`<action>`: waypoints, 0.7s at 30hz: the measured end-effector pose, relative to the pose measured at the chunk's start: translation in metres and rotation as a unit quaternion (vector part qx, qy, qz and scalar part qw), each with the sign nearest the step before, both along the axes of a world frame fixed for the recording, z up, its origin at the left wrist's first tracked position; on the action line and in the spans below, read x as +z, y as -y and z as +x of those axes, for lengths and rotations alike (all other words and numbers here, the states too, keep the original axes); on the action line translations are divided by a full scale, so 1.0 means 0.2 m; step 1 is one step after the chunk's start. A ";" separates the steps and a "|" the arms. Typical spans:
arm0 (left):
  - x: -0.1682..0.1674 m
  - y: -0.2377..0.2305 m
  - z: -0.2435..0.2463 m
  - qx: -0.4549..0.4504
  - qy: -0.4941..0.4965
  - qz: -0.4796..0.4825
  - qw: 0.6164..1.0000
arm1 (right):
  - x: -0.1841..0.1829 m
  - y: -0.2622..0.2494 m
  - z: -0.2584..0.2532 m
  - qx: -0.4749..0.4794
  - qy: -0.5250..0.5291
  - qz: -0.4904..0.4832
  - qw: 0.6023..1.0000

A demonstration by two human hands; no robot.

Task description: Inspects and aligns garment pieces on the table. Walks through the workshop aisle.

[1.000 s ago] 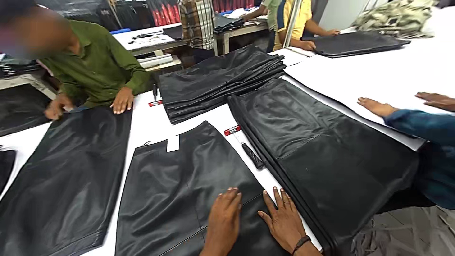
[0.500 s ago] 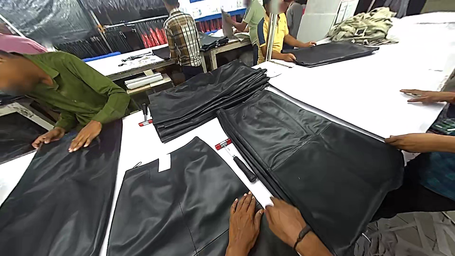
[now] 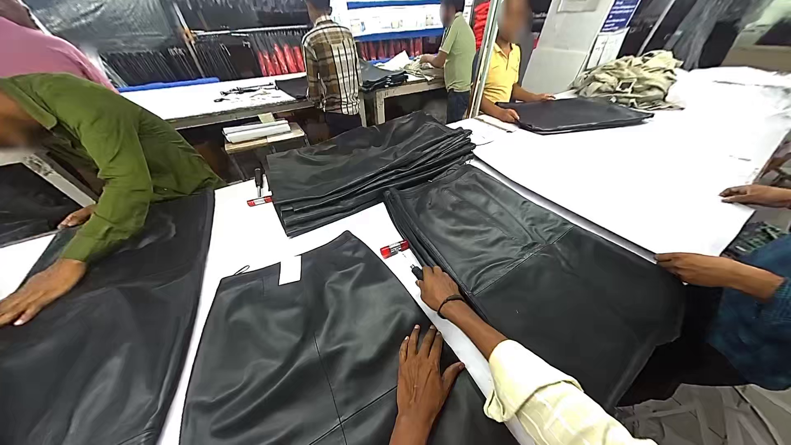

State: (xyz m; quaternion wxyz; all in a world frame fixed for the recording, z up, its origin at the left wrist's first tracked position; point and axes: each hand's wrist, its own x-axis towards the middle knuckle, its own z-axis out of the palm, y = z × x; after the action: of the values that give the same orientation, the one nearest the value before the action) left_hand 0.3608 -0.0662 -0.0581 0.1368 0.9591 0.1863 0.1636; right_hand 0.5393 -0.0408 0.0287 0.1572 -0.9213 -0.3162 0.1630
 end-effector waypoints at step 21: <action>0.08 -0.01 0.03 0.024 -0.146 -0.050 0.988 | 0.11 1.20 -0.74 0.005 -0.098 0.269 0.958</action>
State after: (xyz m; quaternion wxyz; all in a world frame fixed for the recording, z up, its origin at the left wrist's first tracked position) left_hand 0.3664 -0.0636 -0.0413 0.1520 0.9598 0.2356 0.0152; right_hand 0.3914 -0.2813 0.0500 0.4288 -0.8230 -0.3357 0.1616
